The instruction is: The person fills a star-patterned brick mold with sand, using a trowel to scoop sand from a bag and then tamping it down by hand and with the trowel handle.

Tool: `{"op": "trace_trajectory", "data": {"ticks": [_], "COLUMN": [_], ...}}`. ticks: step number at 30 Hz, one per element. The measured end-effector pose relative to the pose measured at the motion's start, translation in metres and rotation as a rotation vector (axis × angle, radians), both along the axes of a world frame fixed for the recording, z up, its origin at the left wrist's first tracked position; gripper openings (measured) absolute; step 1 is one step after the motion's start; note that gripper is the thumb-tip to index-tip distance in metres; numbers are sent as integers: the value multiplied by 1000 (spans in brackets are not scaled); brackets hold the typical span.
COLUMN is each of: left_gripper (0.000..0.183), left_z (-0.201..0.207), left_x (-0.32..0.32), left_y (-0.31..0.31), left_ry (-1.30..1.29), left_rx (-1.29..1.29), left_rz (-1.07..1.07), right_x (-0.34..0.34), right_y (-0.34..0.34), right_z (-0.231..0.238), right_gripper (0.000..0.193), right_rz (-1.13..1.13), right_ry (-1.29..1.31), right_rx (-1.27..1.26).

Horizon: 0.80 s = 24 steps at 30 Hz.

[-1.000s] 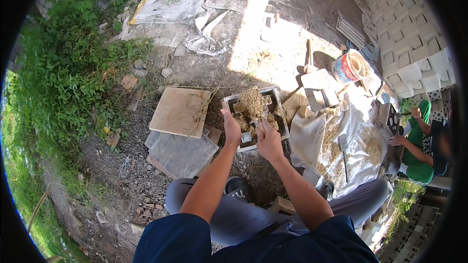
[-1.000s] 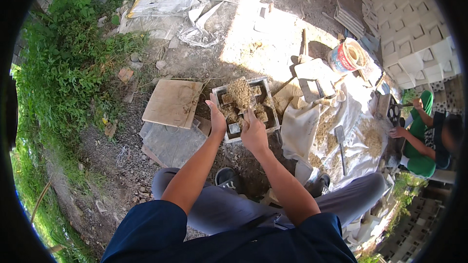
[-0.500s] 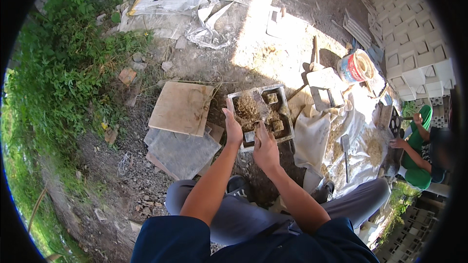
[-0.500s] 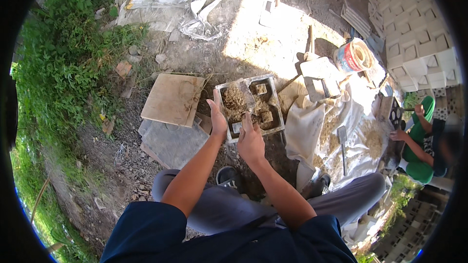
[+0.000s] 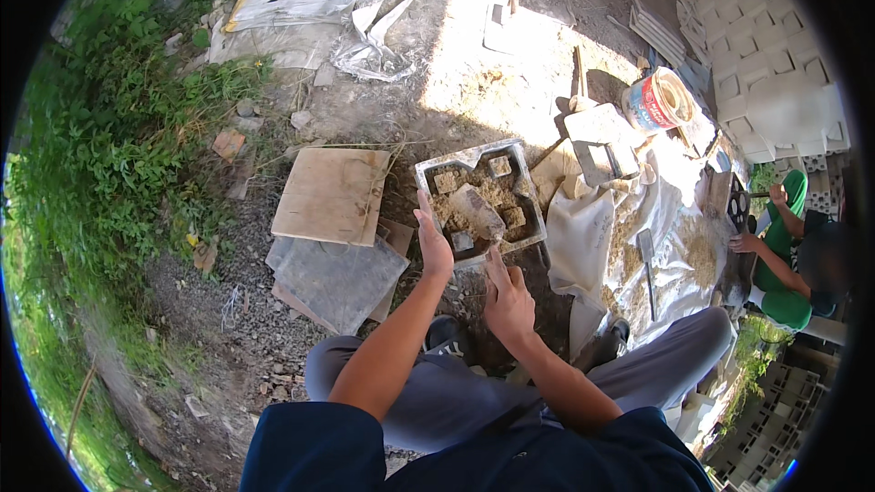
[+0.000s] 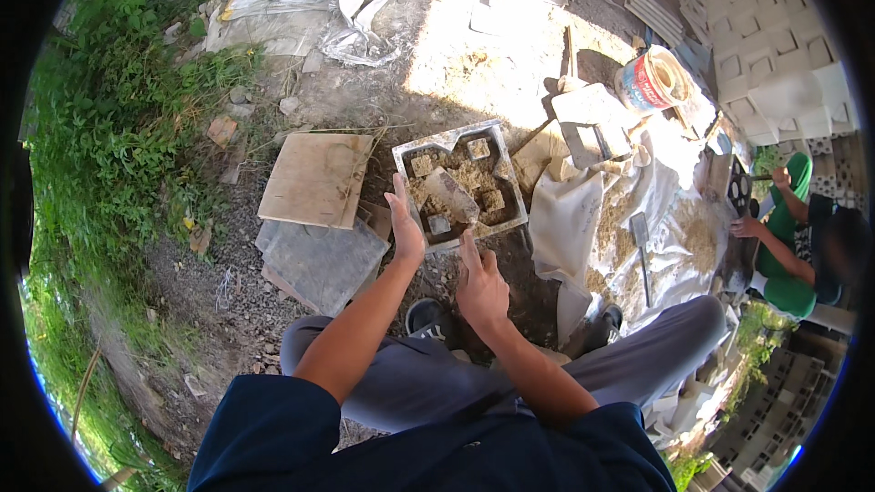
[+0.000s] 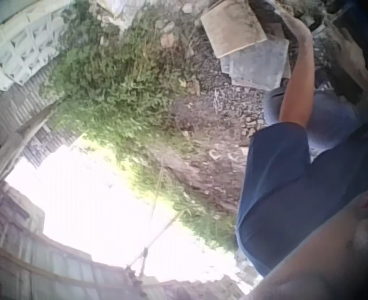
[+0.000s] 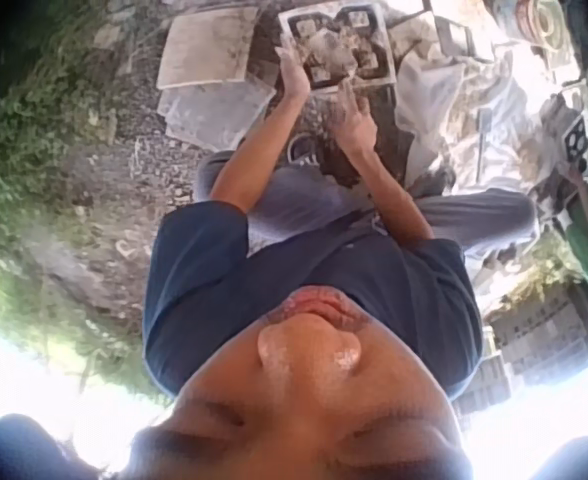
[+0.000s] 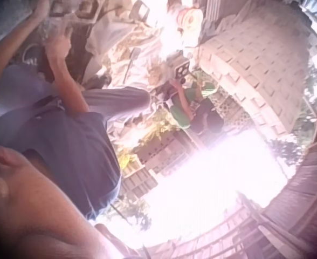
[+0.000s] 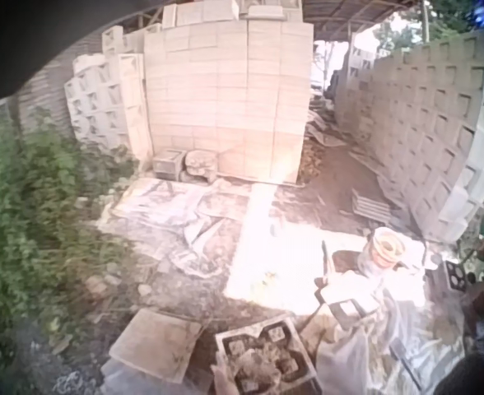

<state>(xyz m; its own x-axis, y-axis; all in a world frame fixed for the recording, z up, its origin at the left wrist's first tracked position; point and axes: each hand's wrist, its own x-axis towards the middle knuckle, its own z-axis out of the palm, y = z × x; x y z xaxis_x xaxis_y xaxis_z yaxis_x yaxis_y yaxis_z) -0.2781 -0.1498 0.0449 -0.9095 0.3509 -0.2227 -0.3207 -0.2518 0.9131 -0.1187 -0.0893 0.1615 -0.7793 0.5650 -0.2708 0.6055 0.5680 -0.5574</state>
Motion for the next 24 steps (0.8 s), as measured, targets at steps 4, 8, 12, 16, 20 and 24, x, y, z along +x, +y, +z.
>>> {"op": "trace_trajectory", "data": {"ticks": [4, 8, 12, 16, 20, 24], "left_gripper": [89, 77, 75, 75, 79, 75], "left_z": [15, 28, 47, 61, 68, 71], "left_x": [5, 5, 13, 37, 79, 128], "left_y": [6, 28, 61, 94, 133, 161], "left_ry": [-48, 197, 378, 533, 644, 751], "left_rx": [-112, -288, -400, -343, -395, -508], "left_rz": [-12, -53, -199, -347, -609, -1028], "right_x": [15, 35, 73, 121, 196, 268], "right_y": [13, 47, 107, 171, 233, 247], "right_z": [-2, -4, 11, 19, -19, -88], "right_gripper": [60, 64, 67, 64, 61, 57], "right_rz": [62, -3, -55, -243, -455, -664], "right_ry": [-2, 171, 239, 191, 92, 61], "right_rx": [48, 205, 357, 344, 360, 300]}}
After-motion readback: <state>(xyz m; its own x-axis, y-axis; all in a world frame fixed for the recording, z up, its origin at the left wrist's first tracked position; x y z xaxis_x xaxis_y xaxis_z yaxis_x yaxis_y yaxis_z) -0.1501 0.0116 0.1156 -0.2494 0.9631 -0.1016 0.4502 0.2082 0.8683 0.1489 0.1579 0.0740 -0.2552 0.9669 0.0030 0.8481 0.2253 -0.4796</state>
